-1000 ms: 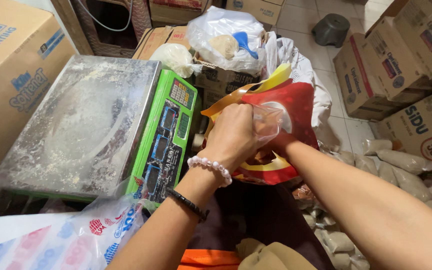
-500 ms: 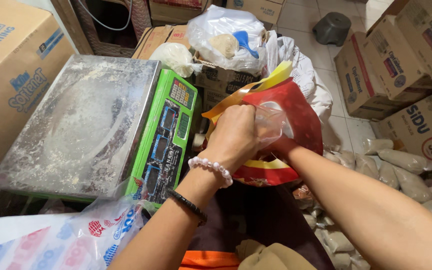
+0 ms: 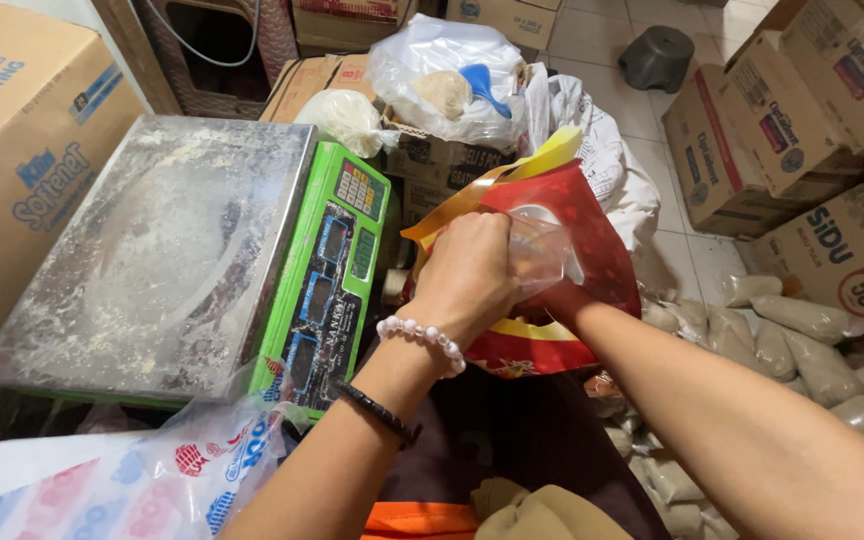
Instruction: The person scoops dried orange slices from a large red bag into small clear plastic bags, weighs each filled bag on a digital scale, and ties the bags closed. The process is repeated for multiple bags.
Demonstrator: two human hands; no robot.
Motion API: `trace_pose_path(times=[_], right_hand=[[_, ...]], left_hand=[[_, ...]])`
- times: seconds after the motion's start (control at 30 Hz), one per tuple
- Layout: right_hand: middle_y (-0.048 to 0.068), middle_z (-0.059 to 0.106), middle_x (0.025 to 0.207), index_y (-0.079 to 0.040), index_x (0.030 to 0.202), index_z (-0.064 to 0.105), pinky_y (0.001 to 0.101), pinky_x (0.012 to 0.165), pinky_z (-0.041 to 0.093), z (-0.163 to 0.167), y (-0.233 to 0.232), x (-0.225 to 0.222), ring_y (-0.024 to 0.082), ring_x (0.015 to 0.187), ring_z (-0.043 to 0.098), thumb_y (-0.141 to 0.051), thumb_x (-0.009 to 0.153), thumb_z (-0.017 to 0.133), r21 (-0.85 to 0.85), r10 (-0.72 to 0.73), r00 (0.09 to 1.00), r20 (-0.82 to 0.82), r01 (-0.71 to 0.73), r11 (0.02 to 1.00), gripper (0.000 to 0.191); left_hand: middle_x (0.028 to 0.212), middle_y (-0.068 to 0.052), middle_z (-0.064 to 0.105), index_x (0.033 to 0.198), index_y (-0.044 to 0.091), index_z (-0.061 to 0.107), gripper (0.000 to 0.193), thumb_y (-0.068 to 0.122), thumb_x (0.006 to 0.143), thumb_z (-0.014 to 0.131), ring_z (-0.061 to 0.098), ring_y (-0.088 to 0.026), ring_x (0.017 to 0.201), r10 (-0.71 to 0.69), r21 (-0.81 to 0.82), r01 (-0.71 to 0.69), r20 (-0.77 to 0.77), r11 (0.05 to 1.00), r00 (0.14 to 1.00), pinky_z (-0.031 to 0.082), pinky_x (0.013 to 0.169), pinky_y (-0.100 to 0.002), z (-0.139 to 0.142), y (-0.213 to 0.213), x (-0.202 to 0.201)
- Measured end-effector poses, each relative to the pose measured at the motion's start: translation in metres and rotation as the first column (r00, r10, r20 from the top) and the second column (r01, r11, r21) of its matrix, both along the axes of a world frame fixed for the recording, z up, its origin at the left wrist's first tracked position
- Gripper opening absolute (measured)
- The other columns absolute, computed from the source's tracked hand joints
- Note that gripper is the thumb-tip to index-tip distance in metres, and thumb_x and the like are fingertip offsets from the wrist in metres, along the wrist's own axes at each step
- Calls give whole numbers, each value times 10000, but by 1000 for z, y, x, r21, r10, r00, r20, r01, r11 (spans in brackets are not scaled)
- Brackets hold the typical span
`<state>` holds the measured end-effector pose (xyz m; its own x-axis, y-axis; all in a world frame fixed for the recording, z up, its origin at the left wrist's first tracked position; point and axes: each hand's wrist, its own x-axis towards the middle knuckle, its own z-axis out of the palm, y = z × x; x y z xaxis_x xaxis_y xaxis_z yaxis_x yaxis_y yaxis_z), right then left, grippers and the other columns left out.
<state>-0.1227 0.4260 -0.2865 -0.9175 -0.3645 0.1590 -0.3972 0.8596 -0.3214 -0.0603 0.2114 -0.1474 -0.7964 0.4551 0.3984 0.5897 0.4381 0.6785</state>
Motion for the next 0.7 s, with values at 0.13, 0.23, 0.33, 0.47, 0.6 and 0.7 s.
trace_pose_path(times=[0.13, 0.23, 0.33, 0.47, 0.6, 0.7], right_hand=[[71, 690, 1145, -139, 1169, 691, 420, 896, 479, -4, 3, 2, 231, 1085, 617, -303, 852, 721, 10, -34, 999, -13, 34, 999, 358], [68, 691, 1125, -138, 1166, 689, 418, 873, 486, -6, 7, 5, 227, 1058, 620, -299, 852, 719, 23, -69, 997, -16, 69, 997, 354], [65, 691, 1105, -138, 1163, 688, 415, 850, 492, -11, 9, 9, 223, 1032, 623, -295, 852, 718, 31, -90, 996, -16, 91, 995, 349], [61, 692, 1079, -137, 1158, 685, 412, 819, 500, -16, 11, 11, 218, 996, 628, -289, 851, 716, 33, -121, 993, -10, 121, 992, 344], [57, 693, 1052, -136, 1154, 683, 408, 788, 509, -15, 15, 12, 212, 961, 632, -283, 851, 715, 26, -138, 990, -3, 138, 990, 338], [54, 693, 1032, -135, 1151, 681, 406, 764, 515, -16, 16, 14, 208, 935, 635, -279, 851, 713, 27, -144, 990, 6, 144, 989, 334]], left_hand=[[893, -284, 700, 828, -48, 680, 175, 120, 782, 690, 678, -457, 896, 19, -12, -19, -25, 1000, 1000, 534, 821, -526, 0, -1, 0], [892, -280, 706, 852, -42, 688, 184, 126, 778, 696, 686, -452, 901, 17, -17, -17, 8, 1000, 1000, 538, 818, -523, 4, -3, 2], [875, -282, 700, 840, -46, 681, 311, 240, 760, 776, 687, -447, 891, 12, -25, -10, 60, 1000, 998, 537, 796, -522, 7, -6, 3], [873, -284, 698, 840, -35, 683, 342, 271, 747, 802, 686, -448, 886, 8, -32, -7, 50, 999, 999, 532, 785, -527, 8, -2, 4], [880, -281, 700, 865, -38, 670, 287, 209, 759, 772, 681, -457, 887, 4, -22, -3, 36, 1000, 999, 537, 793, -525, 2, -5, 3], [876, -283, 699, 860, -38, 668, 255, 169, 737, 752, 680, -458, 884, 6, -35, -5, 34, 999, 999, 542, 807, -517, -1, -5, 0]])
